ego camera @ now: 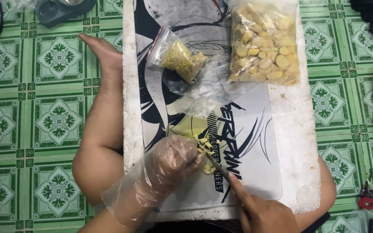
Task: Cutting and peeling ginger roots into smaller pieces using a small knife
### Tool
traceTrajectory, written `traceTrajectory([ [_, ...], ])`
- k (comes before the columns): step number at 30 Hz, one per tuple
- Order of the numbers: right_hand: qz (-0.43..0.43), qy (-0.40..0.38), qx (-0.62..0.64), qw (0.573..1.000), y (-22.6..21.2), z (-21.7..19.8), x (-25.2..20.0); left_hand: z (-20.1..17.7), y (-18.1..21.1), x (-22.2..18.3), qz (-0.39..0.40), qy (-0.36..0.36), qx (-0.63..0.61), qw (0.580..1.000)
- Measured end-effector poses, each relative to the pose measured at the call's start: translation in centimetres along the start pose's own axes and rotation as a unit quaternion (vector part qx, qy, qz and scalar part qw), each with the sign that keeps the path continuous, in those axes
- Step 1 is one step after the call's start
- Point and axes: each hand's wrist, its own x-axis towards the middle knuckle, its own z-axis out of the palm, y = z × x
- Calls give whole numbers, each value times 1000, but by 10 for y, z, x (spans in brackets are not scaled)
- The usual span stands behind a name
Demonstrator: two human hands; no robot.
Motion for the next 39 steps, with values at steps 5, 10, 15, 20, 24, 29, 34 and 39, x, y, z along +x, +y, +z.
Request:
traceTrajectory([
  [5,18,-15,16,1000,5,1,0,8,14,-21,-16,1,3,1000],
  [10,36,38,48,997,17,0,-8,11,18,-22,-14,0,5,1000],
  [15,19,94,97,991,34,-24,-9,28,41,-44,-74,48,-67,994],
  [20,-61,99,76,990,68,-15,-19,18,31,-31,-59,31,-75,995],
  [24,-116,43,133,983,92,-13,-16,19,38,-37,-69,36,-67,995],
  [29,-42,68,116,990,66,-45,11,4,18,-22,-21,-7,-15,1000],
  [34,-48,103,32,993,70,-46,28,10,19,-23,-34,16,-24,999],
  [39,-117,108,117,980,61,-47,36,11,19,-18,-50,20,-47,997],
])
